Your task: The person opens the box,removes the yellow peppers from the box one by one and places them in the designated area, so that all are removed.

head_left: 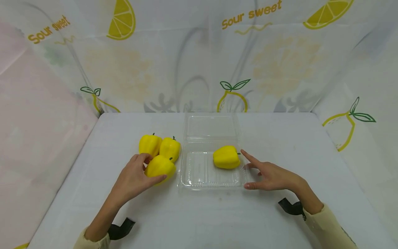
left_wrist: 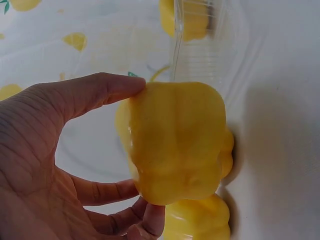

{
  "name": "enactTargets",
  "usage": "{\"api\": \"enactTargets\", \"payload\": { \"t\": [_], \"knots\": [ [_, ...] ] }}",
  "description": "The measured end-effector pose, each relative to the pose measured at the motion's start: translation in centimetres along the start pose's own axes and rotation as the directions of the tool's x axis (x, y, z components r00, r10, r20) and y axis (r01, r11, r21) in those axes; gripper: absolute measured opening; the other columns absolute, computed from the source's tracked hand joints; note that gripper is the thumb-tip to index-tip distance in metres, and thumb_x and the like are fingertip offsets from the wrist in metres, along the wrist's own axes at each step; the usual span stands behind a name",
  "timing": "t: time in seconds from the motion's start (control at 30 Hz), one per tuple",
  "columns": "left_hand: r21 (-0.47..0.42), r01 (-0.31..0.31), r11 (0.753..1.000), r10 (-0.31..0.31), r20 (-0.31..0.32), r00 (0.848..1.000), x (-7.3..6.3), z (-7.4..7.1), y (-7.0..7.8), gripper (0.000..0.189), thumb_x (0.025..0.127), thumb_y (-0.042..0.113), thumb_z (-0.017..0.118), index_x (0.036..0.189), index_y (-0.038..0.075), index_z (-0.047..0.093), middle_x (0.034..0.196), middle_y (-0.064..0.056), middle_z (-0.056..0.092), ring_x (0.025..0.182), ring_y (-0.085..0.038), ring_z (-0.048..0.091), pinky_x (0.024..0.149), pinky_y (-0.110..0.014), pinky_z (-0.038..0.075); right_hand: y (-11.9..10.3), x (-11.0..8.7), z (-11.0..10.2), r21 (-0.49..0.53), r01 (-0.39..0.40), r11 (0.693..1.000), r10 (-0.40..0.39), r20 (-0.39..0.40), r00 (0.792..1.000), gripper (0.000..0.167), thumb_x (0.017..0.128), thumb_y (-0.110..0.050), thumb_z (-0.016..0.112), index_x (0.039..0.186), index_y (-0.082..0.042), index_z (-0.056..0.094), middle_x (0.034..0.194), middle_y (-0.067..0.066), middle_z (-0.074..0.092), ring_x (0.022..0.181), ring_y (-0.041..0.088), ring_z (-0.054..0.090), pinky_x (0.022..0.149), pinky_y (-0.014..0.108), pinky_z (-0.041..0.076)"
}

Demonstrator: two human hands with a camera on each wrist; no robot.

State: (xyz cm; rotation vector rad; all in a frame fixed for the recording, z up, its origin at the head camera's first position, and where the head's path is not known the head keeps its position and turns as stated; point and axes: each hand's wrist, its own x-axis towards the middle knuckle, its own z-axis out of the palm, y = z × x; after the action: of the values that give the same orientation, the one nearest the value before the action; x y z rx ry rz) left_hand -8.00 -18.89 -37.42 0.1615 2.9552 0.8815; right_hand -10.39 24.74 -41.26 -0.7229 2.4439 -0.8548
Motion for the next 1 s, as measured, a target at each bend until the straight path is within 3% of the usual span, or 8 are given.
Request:
{"api": "enactTargets", "payload": {
  "t": [0.4,1.0],
  "knots": [
    [0.033,0.044,0.998,-0.047,0.087,0.995,-0.5,0.3,-0.2,0.070,0.076,0.051,0.081,0.117,0.001,0.055,0.104,-0.013,0.056,0.084,-0.023,0.053,0.069,-0.037,0.047,-0.1,0.0,0.0,0.002,0.007,1.000,-0.007,0.000,1.000,0.108,0.085,-0.056,0.071,0.159,-0.020,0.003,0.135,0.015,0.056,0.100,0.030,0.063,0.089,0.052,0.049],
    [0.061,0.056,0.997,-0.061,0.084,0.995,-0.7,1.3,-0.1,0.067,0.075,0.047,0.083,0.113,0.001,0.052,0.100,-0.015,0.055,0.080,-0.024,0.052,0.067,-0.037,0.046,-0.1,-0.1,0.0,0.007,0.006,1.000,-0.006,-0.006,1.000,0.109,0.084,-0.056,0.072,0.159,-0.020,0.003,0.135,0.013,0.057,0.100,0.030,0.062,0.090,0.052,0.048]
  ]
}}
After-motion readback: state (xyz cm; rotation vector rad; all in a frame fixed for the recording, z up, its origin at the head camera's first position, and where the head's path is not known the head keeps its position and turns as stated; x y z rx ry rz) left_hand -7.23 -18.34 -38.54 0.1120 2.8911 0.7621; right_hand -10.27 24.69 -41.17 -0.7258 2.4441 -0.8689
